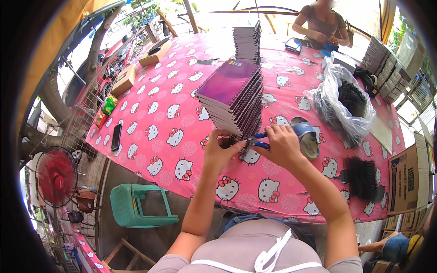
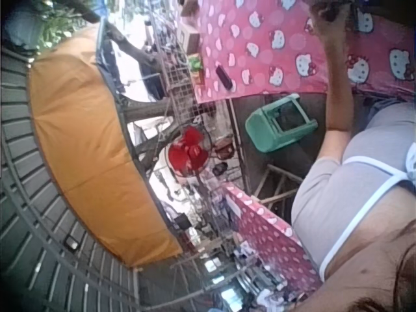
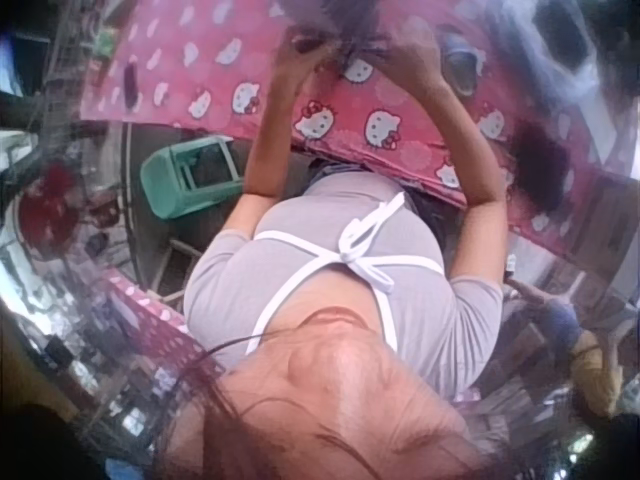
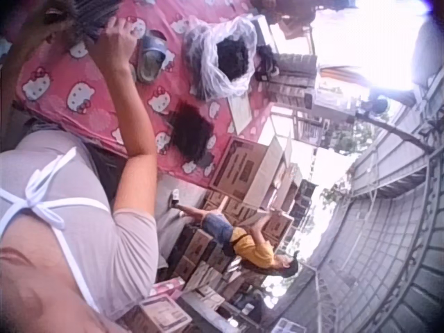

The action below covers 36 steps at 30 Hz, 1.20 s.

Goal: The person binds spiral notebooks by threading a plastic coil through the pre-punched holes of a stack of papers and a cover, then clips the excess coil using a pair of pliers.

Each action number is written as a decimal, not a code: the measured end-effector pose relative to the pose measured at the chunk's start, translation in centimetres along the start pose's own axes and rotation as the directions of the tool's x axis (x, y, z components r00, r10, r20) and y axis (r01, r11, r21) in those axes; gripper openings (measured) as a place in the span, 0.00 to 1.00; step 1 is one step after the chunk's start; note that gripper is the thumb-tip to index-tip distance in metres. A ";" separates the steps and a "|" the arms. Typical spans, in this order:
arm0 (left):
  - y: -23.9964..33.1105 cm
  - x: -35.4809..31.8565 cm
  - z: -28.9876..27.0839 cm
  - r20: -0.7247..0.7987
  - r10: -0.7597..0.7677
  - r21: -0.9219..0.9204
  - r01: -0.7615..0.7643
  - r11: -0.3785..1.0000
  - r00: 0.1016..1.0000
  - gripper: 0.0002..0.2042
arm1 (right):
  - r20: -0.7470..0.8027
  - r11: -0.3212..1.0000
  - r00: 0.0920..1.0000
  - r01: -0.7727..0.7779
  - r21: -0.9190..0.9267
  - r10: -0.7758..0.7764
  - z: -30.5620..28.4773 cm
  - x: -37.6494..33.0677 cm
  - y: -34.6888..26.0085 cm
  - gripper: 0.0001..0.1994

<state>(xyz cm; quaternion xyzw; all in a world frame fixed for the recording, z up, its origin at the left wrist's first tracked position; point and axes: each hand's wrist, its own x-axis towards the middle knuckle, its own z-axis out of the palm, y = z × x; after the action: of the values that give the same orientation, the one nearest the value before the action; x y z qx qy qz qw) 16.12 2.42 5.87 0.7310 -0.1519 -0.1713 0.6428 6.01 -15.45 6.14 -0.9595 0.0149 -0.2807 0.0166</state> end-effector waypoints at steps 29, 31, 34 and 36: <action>-2.0 -0.4 0.6 -0.044 0.013 -0.103 -0.018 0.994 0.999 0.21 | -0.003 0.998 0.999 -0.051 0.042 0.052 0.6 -0.8 0.0 0.28; -2.3 -0.3 0.7 -0.045 0.044 -0.114 -0.049 0.992 0.998 0.22 | 0.209 0.987 0.972 -0.130 0.094 0.108 0.7 -0.4 -0.4 0.28; -2.6 -0.1 0.2 -0.025 0.005 -0.107 -0.008 0.994 1.000 0.22 | 0.514 0.944 0.836 -0.301 0.138 0.192 0.4 -0.2 -0.5 0.26; -2.7 0.1 -0.1 -0.020 -0.041 -0.110 0.039 0.993 0.999 0.23 | 0.528 0.928 0.817 -0.349 0.133 0.232 0.1 -0.6 -0.3 0.25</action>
<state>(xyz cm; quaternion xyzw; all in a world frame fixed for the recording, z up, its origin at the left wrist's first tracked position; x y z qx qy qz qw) 16.27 2.81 3.16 0.6995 -0.1206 -0.1839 0.6799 5.54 -15.12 5.70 -0.9772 0.1254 -0.0146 0.1705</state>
